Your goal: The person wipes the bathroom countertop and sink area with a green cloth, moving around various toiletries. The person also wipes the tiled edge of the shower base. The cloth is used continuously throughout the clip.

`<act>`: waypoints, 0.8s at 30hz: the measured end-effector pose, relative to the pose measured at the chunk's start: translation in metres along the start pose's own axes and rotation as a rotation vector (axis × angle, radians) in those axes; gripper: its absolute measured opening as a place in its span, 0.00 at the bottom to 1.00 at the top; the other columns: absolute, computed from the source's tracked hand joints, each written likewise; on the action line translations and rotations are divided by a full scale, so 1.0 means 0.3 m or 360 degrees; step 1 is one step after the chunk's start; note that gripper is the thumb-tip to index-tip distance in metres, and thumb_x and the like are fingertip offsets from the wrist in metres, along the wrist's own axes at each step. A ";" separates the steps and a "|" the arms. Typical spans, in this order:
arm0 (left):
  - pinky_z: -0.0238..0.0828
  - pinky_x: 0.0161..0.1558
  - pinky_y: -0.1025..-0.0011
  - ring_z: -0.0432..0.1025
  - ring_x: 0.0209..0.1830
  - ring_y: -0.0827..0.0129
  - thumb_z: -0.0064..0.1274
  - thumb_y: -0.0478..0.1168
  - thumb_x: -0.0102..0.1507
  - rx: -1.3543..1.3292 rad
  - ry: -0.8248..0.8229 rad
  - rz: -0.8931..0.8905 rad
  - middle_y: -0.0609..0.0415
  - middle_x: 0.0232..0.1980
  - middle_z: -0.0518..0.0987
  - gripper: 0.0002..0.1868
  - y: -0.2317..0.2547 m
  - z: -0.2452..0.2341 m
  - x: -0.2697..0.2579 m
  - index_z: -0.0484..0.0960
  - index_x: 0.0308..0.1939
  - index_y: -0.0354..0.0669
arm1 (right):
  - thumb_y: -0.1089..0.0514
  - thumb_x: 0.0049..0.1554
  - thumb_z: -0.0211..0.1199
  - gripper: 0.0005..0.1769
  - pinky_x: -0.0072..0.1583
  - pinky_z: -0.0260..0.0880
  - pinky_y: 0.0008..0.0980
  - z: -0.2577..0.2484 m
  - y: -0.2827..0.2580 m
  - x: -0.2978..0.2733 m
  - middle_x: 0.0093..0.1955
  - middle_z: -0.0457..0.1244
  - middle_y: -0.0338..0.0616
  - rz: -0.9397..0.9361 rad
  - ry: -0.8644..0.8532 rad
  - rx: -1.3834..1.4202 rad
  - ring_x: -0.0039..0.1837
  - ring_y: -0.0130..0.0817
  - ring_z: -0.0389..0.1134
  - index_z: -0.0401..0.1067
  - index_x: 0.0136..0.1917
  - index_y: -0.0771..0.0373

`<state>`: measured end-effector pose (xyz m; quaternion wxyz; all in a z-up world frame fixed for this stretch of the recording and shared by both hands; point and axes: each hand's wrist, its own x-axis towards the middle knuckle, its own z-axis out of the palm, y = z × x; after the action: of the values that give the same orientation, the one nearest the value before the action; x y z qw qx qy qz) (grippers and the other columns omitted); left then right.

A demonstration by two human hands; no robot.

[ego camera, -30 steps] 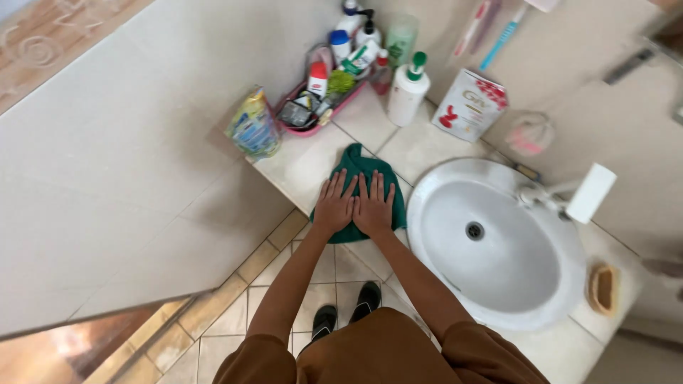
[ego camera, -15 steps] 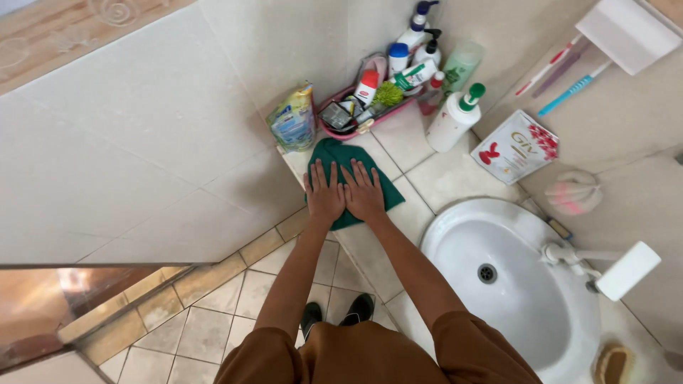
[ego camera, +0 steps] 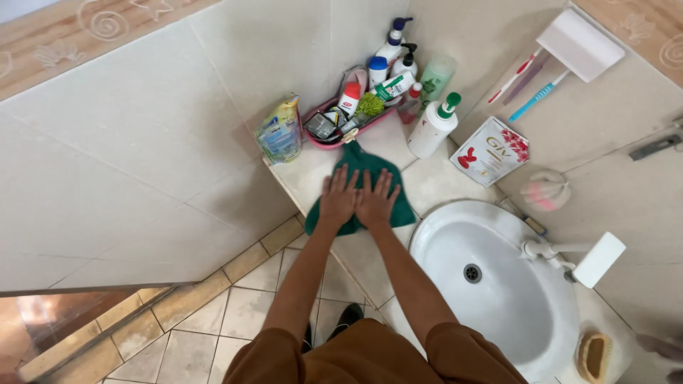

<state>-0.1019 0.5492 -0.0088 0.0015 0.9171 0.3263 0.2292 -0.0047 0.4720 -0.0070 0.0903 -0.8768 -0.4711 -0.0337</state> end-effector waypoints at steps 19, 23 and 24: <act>0.37 0.75 0.42 0.46 0.79 0.34 0.42 0.53 0.65 0.0148 -0.0042 -0.0346 0.23 0.77 0.52 0.37 0.036 0.036 -0.035 0.58 0.76 0.41 | 0.45 0.63 0.46 0.32 0.76 0.44 0.58 -0.054 0.071 0.013 0.84 0.46 0.40 -0.0564 0.0280 0.0203 0.82 0.41 0.48 0.52 0.80 0.27; 0.29 0.76 0.41 0.42 0.81 0.36 0.37 0.51 0.69 -0.0069 -0.0154 -0.0040 0.27 0.78 0.52 0.34 0.190 0.101 0.035 0.56 0.78 0.45 | 0.36 0.65 0.36 0.31 0.77 0.23 0.67 -0.201 0.231 -0.029 0.87 0.34 0.40 -0.0061 -0.0230 0.0124 0.86 0.44 0.33 0.42 0.81 0.20; 0.26 0.76 0.43 0.39 0.82 0.39 0.34 0.51 0.71 -0.0128 -0.0191 0.0057 0.29 0.80 0.49 0.33 0.233 0.113 0.051 0.54 0.80 0.47 | 0.32 0.65 0.31 0.32 0.76 0.13 0.69 -0.253 0.263 -0.046 0.88 0.29 0.38 0.0124 -0.0447 0.0033 0.87 0.43 0.26 0.36 0.81 0.18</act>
<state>-0.0353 0.5083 -0.0219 0.0539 0.9340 0.2998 0.1869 0.0553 0.4035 0.0554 0.0338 -0.8895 -0.4450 0.0976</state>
